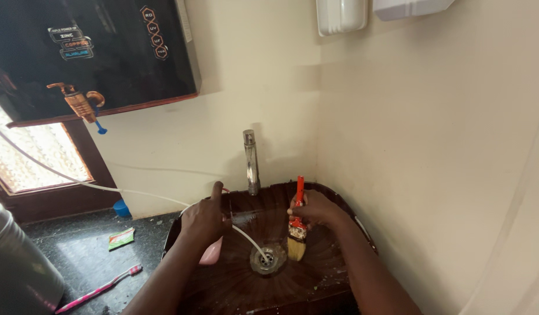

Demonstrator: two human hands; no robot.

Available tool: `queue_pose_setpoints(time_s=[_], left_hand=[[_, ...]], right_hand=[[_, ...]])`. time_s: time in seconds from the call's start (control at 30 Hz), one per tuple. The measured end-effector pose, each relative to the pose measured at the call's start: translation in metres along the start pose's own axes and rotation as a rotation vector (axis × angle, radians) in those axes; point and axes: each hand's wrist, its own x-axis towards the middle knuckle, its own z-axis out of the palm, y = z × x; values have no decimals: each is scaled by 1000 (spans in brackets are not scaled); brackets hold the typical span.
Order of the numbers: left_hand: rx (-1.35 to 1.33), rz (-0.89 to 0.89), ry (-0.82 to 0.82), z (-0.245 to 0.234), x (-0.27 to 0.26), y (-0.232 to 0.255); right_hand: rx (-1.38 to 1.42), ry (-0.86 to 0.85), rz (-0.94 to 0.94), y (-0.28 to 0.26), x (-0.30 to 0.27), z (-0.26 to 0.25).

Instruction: The person scrubs a brown bathroom sink basin with a brush while water runs from the faucet. They apply liquid soap from a pink pump bottle and continue scrubbing the basin and drain area.

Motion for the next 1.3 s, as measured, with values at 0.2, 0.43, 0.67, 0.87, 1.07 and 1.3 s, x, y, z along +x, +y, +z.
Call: queue_pose_setpoints(time_s=[0.2, 0.43, 0.67, 0.87, 1.07, 1.3], left_hand=[[-42, -2, -15, 1, -4, 16], [-56, 60, -21, 8, -35, 25], [-577, 376, 149, 20, -56, 8], [-455, 282, 49, 24, -60, -2], [-569, 281, 31, 41, -51, -13], [-752, 126, 9, 72, -24, -39]], right_hand=[[-25, 32, 40, -4, -1, 1], [-5, 32, 26, -2, 0, 1], [35, 46, 57, 3, 5, 3], [64, 42, 71, 3, 4, 2], [83, 25, 75, 1, 1, 2], [71, 15, 121, 3, 3, 2]])
